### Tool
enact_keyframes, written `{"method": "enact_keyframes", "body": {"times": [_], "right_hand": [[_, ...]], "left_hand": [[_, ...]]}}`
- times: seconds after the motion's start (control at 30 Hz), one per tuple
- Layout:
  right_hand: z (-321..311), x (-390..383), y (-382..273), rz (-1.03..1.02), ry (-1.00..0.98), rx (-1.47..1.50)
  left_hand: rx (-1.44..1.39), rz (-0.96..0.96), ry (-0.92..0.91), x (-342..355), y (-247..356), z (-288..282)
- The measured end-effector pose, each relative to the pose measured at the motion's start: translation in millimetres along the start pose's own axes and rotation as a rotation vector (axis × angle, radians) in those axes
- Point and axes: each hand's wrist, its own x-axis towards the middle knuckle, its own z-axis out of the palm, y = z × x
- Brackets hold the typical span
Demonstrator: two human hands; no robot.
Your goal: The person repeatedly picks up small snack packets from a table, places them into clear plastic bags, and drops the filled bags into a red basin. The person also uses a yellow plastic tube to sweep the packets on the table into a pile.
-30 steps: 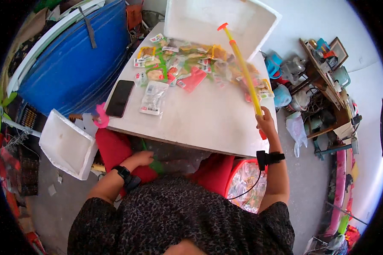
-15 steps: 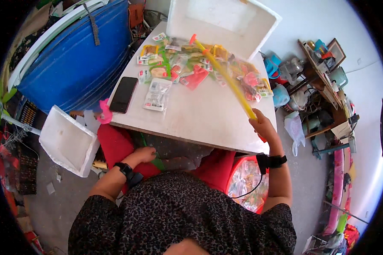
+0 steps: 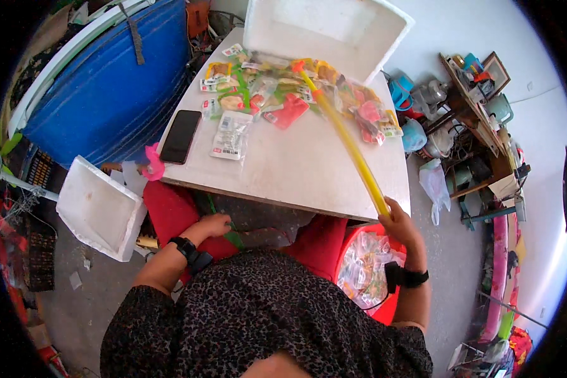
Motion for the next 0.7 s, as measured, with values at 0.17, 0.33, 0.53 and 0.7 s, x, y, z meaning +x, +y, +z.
{"method": "enact_keyframes", "body": {"times": [0.17,0.33,0.53,0.7], "right_hand": [[-4.0,-22.2,15.9,0.001,0.06,0.201],[-3.5,6.1,-0.2,-0.09,0.111,0.154],[1.9,51.0,-53.5,-0.11,0.089,-0.049],[10.0,79.2,-44.5,-0.235,0.116,-0.21]], "left_hand": [[0.009,0.011,-0.006,-4.5,5.3,-6.5],[0.01,0.05,0.008,-0.8,0.5,-2.3],[-0.007,0.11,0.068,-2.9,-5.3,1.0],[-0.022,0.053,0.042,-3.5,-2.4,-0.4]]}}
